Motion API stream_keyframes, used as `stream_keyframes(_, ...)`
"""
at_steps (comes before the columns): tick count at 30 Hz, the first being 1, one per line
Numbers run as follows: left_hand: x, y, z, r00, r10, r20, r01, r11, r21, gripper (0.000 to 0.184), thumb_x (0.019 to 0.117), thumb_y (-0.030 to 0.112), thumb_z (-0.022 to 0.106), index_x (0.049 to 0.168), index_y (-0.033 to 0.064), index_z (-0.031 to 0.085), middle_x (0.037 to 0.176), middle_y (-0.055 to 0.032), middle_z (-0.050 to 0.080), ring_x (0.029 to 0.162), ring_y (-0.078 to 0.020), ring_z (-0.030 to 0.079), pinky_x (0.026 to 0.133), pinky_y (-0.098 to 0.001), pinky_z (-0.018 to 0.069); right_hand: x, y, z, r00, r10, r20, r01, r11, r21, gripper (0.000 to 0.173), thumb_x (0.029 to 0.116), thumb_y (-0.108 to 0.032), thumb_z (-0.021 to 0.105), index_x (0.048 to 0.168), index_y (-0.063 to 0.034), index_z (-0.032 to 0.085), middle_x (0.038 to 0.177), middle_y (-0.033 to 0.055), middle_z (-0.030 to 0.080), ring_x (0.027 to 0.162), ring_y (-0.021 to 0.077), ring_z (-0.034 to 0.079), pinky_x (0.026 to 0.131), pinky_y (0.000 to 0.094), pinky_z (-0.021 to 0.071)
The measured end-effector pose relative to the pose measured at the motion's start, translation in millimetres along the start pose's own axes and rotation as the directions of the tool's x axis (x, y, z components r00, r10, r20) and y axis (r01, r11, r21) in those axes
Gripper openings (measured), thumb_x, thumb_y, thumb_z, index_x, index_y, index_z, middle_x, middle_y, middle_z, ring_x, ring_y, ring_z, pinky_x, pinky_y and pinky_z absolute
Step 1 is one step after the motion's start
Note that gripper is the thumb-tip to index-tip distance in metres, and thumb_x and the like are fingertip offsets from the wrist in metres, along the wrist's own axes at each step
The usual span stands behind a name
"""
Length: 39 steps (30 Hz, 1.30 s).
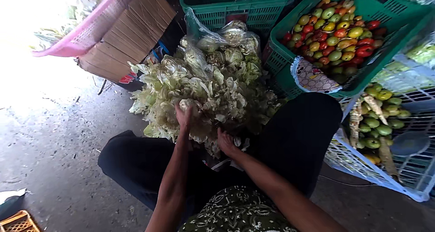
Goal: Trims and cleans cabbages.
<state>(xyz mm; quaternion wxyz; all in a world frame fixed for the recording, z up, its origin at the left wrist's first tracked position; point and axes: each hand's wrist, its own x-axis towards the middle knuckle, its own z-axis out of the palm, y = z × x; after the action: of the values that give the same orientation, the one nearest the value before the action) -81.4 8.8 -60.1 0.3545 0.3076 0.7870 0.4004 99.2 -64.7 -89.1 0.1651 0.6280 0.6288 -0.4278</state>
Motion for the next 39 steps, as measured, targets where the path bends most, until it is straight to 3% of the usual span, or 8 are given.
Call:
stream_keyframes(3, 0, 2, -19, 0.995, -0.025, -0.099, -0.011, 0.935, -0.354, 0.06, 0.1007, 0.024, 0.06, 0.15, -0.0002, 0.036, 0.13, -0.025, 0.058, 0.11, -0.0305, 0.062, 0.092, -0.0474, 0.0541, -2, 7, 13, 1.0, 0.005, 0.009, -0.006, 0.997, 0.08, 0.06, 0.1076, -0.016, 0.041, 0.161, -0.0044, 0.017, 0.144, 0.0309, 0.05, 0.127, 0.0447, 0.058, 0.105, 0.0569, 0.0475)
stream_keyframes(6, -4, 22, -37, 1.0, 0.017, -0.017, -0.023, 0.842, -0.539, 0.052, 0.0998, 0.023, 0.05, 0.147, 0.0048, 0.04, 0.127, -0.017, 0.059, 0.106, -0.0237, 0.062, 0.088, -0.0437, 0.0543, 2, 12, 11, 0.998, 0.004, 0.065, -0.011, 0.995, 0.1, 0.075, 0.1032, -0.016, 0.051, 0.162, -0.0005, 0.006, 0.147, 0.033, 0.047, 0.133, 0.0453, 0.053, 0.11, 0.0562, 0.0435)
stream_keyframes(9, -13, 44, -46, 0.992, 0.065, 0.107, 0.01, 0.814, -0.581, 0.055, 0.0948, 0.025, 0.054, 0.146, 0.011, 0.042, 0.123, -0.0114, 0.062, 0.102, -0.0207, 0.064, 0.083, -0.0429, 0.0565, -3, -11, -33, 0.983, -0.099, -0.153, 0.14, 0.948, 0.285, 0.061, 0.1068, -0.036, 0.047, 0.152, 0.0039, 0.037, 0.141, 0.0306, 0.053, 0.13, 0.0426, 0.056, 0.109, 0.0544, 0.0447)
stream_keyframes(12, -29, 71, -40, 0.963, 0.155, 0.221, -0.005, 0.828, -0.56, 0.057, 0.0963, 0.027, 0.052, 0.149, 0.0126, 0.035, 0.129, -0.0098, 0.058, 0.108, -0.0181, 0.061, 0.087, -0.04, 0.0553, -17, -47, -97, 0.962, -0.181, -0.206, 0.271, 0.505, 0.82, 0.066, 0.1074, -0.043, 0.048, 0.153, 0.0026, 0.032, 0.141, 0.0294, 0.053, 0.122, 0.0379, 0.061, 0.098, 0.0498, 0.0535)
stream_keyframes(15, -36, 87, -38, 0.887, 0.272, 0.374, -0.123, 0.919, -0.376, 0.053, 0.1024, 0.033, 0.05, 0.149, 0.0115, 0.039, 0.13, -0.0109, 0.06, 0.109, -0.0175, 0.062, 0.091, -0.0397, 0.0548, -28, -60, -140, 0.936, -0.305, -0.176, 0.222, 0.121, 0.968, 0.067, 0.1033, -0.037, 0.059, 0.158, -0.0144, 0.027, 0.146, 0.023, 0.048, 0.122, 0.0377, 0.059, 0.093, 0.0561, 0.0546)
stream_keyframes(20, -46, 107, -45, 0.773, 0.385, 0.504, -0.509, 0.85, 0.132, 0.059, 0.1086, 0.042, 0.045, 0.156, 0.0103, 0.034, 0.112, -0.0277, 0.067, 0.094, -0.0389, 0.068, 0.086, -0.0582, 0.0536, -43, -50, -166, 0.912, -0.294, -0.286, 0.378, 0.33, 0.865, 0.079, 0.0867, -0.019, 0.082, 0.152, -0.012, 0.037, 0.14, 0.0187, 0.055, 0.12, 0.0301, 0.059, 0.094, 0.0505, 0.0531)
stream_keyframes(31, -18, 93, -41, 0.79, 0.382, 0.48, -0.552, 0.785, 0.283, 0.049, 0.1137, 0.032, 0.03, 0.133, -0.0034, 0.058, 0.11, -0.0344, 0.065, 0.102, -0.0515, 0.065, 0.089, -0.0661, 0.0486, -19, -43, -165, 0.87, -0.339, -0.358, 0.492, 0.554, 0.672, 0.074, 0.0847, -0.023, 0.084, 0.146, -0.0047, 0.047, 0.135, 0.0242, 0.059, 0.119, 0.0343, 0.061, 0.097, 0.0531, 0.052)
stream_keyframes(39, -11, 87, -27, 0.613, 0.519, 0.596, -0.717, 0.682, 0.144, 0.053, 0.1114, 0.024, 0.036, 0.155, -0.0049, 0.032, 0.149, -0.0291, 0.047, 0.131, -0.0425, 0.055, 0.111, -0.0537, 0.0424, -15, -40, -182, 0.852, -0.364, -0.377, 0.523, 0.566, 0.637, 0.072, 0.0883, -0.023, 0.081, 0.148, -0.003, 0.046, 0.139, 0.0237, 0.057, 0.124, 0.0338, 0.059, 0.102, 0.0533, 0.0494)
